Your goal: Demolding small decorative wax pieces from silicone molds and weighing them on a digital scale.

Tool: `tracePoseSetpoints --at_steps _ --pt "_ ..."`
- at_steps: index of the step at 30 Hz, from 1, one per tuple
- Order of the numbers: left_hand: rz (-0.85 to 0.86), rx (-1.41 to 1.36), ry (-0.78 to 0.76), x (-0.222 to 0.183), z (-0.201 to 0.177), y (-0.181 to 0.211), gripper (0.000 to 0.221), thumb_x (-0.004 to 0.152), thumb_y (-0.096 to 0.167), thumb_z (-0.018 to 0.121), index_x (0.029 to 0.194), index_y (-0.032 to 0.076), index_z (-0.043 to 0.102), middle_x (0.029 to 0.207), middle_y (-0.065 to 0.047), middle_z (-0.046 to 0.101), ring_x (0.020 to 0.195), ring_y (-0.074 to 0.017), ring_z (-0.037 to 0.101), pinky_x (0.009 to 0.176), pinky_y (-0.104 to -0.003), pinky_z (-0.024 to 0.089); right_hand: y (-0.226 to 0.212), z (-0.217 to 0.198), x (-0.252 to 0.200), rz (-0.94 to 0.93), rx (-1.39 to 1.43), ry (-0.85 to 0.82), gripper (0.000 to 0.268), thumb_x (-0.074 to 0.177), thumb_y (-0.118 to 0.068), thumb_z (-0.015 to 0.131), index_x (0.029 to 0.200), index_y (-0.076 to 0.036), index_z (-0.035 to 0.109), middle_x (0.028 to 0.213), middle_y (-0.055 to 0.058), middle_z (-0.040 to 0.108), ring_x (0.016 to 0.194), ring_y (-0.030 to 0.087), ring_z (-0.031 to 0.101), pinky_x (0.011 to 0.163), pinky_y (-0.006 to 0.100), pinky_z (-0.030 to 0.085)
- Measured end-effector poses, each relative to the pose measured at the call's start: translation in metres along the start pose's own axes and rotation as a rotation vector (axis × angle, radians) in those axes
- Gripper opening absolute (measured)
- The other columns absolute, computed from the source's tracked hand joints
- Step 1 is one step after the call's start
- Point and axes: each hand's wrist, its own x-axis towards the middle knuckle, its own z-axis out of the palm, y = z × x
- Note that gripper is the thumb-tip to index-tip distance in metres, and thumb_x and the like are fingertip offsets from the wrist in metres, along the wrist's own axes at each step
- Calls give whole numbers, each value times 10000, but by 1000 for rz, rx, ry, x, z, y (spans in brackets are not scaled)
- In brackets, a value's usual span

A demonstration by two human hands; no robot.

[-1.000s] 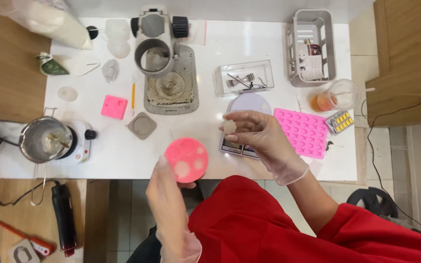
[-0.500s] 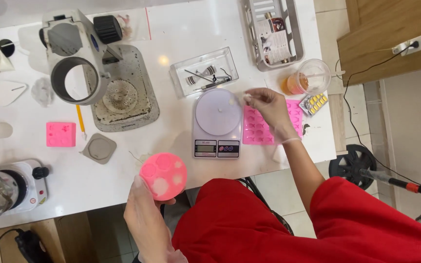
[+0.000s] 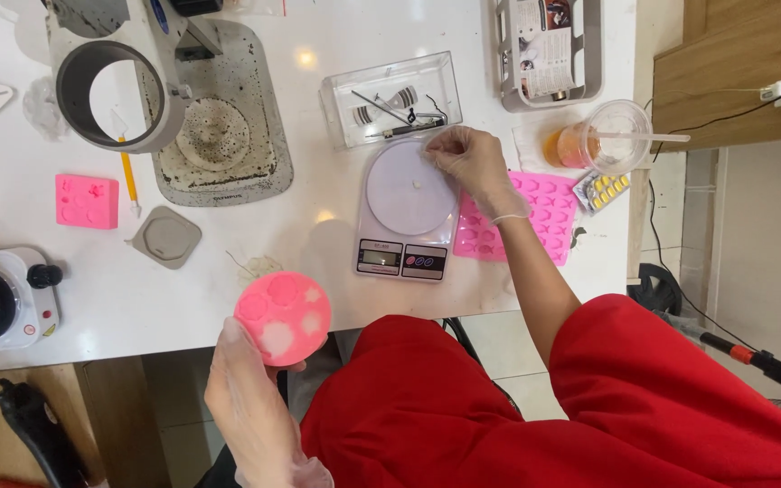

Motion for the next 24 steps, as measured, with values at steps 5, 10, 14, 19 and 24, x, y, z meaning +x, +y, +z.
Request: tracePoseSetpoints --at_steps 5,10,14,19,24 --pt "72 5 -16 0 5 -1 514 1059 389 403 1105 -61 646 891 -134 632 752 -189 536 708 -309 472 4 4 0 -133 -24 52 100 819 -79 846 903 -42 807 974 27 653 709 95 545 618 211 490" --pt "94 -60 24 -4 6 1 470 1059 382 414 1063 -37 626 918 -117 612 792 -182 531 744 -299 473 -12 1 -9 -105 2 99 137 877 -147 820 953 -36 797 889 28 697 673 73 546 596 195 481" --pt "92 -118 26 -11 3 7 444 1049 383 409 1014 -18 595 944 -112 598 836 -188 516 781 -307 480 -16 -8 -18 -124 43 227 208 974 -160 686 1096 2 735 954 79 772 818 117 678 744 226 557" --pt "68 -185 37 -19 5 20 473 1021 327 399 1173 -67 613 1043 -153 628 882 -223 567 793 -324 519 -25 -13 -39 -136 248 313 249 1033 -187 595 1093 21 719 978 80 751 858 118 657 817 232 559" --pt "144 -347 -37 -34 -6 22 482 1009 297 440 1206 -106 618 1066 -186 666 905 -240 652 808 -341 580 -57 -5 -72 -194 337 306 252 1044 -189 579 1072 7 734 987 64 750 878 109 624 850 232 527"
